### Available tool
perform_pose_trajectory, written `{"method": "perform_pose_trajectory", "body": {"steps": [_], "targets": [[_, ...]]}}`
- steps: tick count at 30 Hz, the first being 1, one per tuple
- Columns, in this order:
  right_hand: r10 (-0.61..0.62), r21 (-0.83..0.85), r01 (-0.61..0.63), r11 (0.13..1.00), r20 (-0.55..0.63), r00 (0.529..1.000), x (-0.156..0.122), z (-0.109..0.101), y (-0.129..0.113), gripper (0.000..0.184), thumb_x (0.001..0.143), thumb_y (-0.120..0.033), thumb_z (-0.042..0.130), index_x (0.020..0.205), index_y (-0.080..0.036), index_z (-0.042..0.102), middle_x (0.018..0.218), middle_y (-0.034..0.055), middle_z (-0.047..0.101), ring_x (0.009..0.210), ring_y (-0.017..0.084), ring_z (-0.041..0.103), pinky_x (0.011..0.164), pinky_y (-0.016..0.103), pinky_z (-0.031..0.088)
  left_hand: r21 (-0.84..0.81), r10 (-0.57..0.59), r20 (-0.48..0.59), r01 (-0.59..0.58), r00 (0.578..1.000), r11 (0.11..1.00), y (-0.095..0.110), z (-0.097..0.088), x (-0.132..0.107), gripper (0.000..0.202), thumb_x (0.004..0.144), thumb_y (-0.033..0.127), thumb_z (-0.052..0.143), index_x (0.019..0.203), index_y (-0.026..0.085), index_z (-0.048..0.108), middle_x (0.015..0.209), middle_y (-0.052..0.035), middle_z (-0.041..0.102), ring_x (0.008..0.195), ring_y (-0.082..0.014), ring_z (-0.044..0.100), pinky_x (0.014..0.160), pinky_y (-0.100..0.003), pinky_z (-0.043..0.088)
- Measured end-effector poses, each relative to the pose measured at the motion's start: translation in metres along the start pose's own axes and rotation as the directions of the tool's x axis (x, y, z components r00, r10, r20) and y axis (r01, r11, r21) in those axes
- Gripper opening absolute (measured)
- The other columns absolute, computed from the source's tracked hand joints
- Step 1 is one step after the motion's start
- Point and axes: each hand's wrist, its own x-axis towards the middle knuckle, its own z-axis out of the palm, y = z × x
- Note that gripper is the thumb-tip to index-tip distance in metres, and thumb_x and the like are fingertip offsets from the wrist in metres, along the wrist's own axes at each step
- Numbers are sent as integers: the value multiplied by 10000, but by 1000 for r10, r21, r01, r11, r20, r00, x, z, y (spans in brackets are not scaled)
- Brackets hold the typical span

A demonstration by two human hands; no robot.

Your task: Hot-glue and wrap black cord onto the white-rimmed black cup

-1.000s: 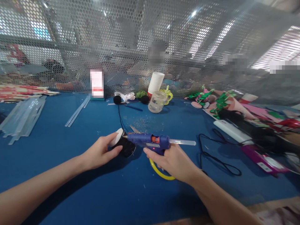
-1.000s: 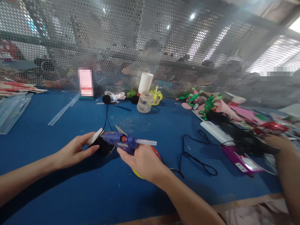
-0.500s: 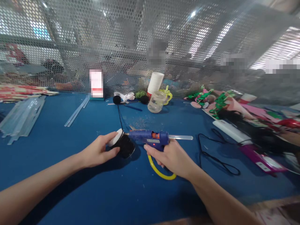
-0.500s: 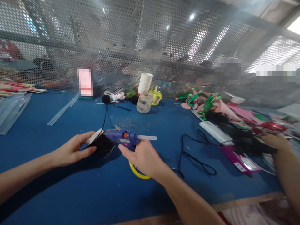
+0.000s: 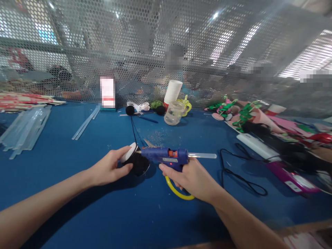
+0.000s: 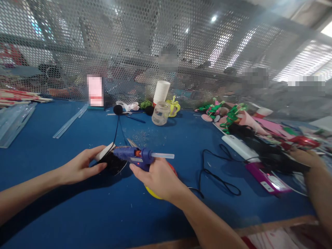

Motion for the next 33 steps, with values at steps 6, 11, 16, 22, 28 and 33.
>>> {"method": "perform_pose_trajectory", "body": {"steps": [6,11,16,22,28,33], "targets": [[-47,-10,47,999,-33,998,-1,1,1,277,738,-371,456,583,-166,560,372,-31,465,358,102,447,389,217,378,-5,9,16,-9,1000,1000,1,-1,0,228,775,236,411,962,114,455,723,2,530,625,-116,460,565,-199,377],[-77,-42,76,996,-18,997,-3,2,-1,269,739,-358,454,585,-170,568,369,-37,450,375,106,451,399,217,374,3,18,3,-18,1000,1000,0,0,0,243,772,233,410,981,113,445,769,-11,547,661,-127,478,579,-203,381],[-114,-86,109,990,-53,992,-3,5,1,241,732,-357,460,616,-176,568,489,-2,553,483,135,525,466,229,412,19,8,-10,-8,1000,1000,-1,1,0,224,770,244,412,945,114,460,765,-12,553,656,-126,482,573,-203,383],[-239,-106,235,966,-26,971,-3,12,1,192,726,-315,472,619,-178,553,493,-15,531,432,108,481,453,219,396,23,6,-33,-5,999,1000,-1,0,-1,280,748,283,443,966,111,477,701,-2,544,621,-122,471,560,-205,389],[-154,-75,150,986,-51,987,-2,6,0,197,727,-327,476,652,-167,564,489,-14,535,450,113,494,463,224,407,0,10,-24,-10,1000,1000,-1,1,-1,279,761,276,424,984,112,460,729,-7,548,631,-122,472,571,-209,389],[-54,68,55,996,-15,998,1,0,1,269,754,-336,449,561,-166,529,379,-36,469,345,90,431,377,211,381,-3,-4,3,4,1000,1000,0,1,-1,236,768,252,411,948,107,456,722,-4,536,625,-118,467,563,-204,381]]}}
